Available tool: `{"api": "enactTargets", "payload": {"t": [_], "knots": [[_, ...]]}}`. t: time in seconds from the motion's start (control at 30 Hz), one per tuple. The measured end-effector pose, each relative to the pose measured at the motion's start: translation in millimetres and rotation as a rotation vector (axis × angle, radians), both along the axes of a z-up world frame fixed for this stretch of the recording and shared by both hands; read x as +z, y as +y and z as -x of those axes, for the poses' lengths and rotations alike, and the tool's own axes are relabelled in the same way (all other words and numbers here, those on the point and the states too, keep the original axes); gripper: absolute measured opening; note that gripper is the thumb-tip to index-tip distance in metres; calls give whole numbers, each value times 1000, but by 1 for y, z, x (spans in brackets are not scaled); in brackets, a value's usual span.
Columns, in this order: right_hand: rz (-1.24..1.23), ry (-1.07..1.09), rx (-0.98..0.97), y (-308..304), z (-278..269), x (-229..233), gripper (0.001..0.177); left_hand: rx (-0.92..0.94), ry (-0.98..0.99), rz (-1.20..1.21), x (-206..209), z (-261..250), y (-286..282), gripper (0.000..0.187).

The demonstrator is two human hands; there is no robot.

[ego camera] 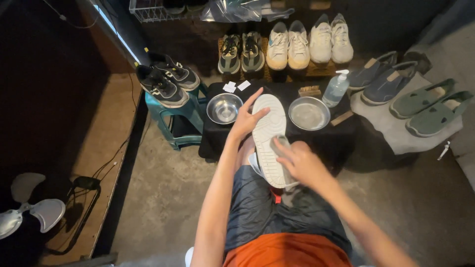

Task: The person scrubs the sole of a white sneaker with a brush, then wipes the sole and upper with a cloth. The person holds the shoe, rotates it to access different areas, and uses a brush and cloth to clean the surfaces.

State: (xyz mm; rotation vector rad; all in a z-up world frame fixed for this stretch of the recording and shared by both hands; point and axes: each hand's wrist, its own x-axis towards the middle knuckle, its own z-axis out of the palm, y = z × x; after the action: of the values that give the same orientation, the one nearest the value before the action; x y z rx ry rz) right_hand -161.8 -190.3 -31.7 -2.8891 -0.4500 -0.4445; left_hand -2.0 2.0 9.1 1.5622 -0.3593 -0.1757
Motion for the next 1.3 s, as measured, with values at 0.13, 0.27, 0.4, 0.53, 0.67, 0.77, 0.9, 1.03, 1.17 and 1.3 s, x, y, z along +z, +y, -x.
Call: {"api": "enactTargets", "payload": {"t": [0.13, 0.27, 0.4, 0.53, 0.67, 0.77, 0.9, 1.03, 1.17, 1.3], "knots": [[-55, 7, 40, -3, 59, -1, 48, -41, 39, 64, -3, -2, 5, 73], [-72, 446, 99, -36, 107, 15, 43, -63, 23, 91, -6, -9, -7, 71], [-82, 905, 54, -78, 120, 30, 44, -59, 42, 31, -2, -5, -1, 71], [2, 1049, -287, -61, 118, 151, 47, -37, 8, 122, -16, -9, -1, 69], [-396, 675, -147, -39, 86, 126, 52, -31, 34, 25, 3, -2, 2, 69], [-564, 452, -74, -15, 59, 69, 53, -39, 43, 61, -5, -3, 0, 69], [-341, 142, -76, 7, 34, 0, 56, -36, -40, 75, -18, -13, -2, 68], [-284, 15, -12, 2, 57, -34, 58, -59, 2, 48, -9, -10, -1, 70], [-76, -20, 31, -14, 90, -40, 58, -90, 37, 99, -12, -12, -13, 71], [-127, 691, -64, -35, 116, -23, 45, -34, 61, 49, -12, -13, -18, 65]]}}
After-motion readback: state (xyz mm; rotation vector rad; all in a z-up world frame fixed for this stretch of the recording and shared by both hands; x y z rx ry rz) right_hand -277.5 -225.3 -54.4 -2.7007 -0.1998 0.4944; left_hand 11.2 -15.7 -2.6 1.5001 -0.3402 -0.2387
